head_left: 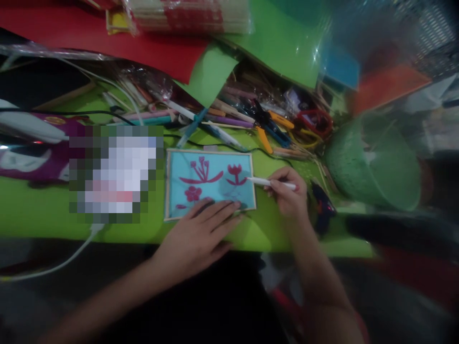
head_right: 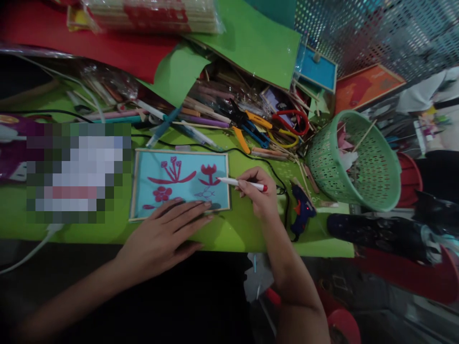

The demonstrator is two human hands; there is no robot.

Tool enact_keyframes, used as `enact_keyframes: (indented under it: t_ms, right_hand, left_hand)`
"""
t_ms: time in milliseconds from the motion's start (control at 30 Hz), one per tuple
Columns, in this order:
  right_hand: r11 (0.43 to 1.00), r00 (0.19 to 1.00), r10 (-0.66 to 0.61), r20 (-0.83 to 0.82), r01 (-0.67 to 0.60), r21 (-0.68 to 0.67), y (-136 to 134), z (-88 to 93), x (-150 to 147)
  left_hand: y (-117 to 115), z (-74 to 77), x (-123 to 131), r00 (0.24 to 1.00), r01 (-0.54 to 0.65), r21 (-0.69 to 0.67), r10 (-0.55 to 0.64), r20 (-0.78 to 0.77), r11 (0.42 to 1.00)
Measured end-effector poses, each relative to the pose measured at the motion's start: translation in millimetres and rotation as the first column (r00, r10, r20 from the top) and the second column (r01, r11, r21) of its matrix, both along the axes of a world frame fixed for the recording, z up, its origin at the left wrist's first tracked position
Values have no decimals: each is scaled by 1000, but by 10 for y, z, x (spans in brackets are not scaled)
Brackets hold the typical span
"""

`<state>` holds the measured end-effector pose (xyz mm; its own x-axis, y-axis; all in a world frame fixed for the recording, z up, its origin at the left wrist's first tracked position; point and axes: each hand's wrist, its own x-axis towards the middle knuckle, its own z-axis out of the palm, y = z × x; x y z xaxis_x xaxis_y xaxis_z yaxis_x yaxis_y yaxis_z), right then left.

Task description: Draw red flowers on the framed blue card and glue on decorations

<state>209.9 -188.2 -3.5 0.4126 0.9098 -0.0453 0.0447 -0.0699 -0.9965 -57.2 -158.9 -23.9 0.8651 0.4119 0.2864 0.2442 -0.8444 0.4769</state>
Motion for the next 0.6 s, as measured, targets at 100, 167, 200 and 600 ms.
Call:
enact_keyframes:
  t_ms: [100,167,200,600]
  right_hand:
    - [1000,1000,-8,19,8,7,-19,2,-1]
    - [1000,999,-17,40,16,16,-28,4,0]
    - [1000,999,-20,47,19,26,-31,6,1]
    - [986,996,-83,35,77,151,-85,129,-10]
  left_hand:
    - [-16,-30,-51,993,-13,-8,14,118,1000]
    - [-32,-38,-85,978,-35,-24,39,203,999]
    - [-39,-35,-103,971,-45,-30,50,235,999]
    - [-118,21,-559,962,-231,-7,230,144,973]
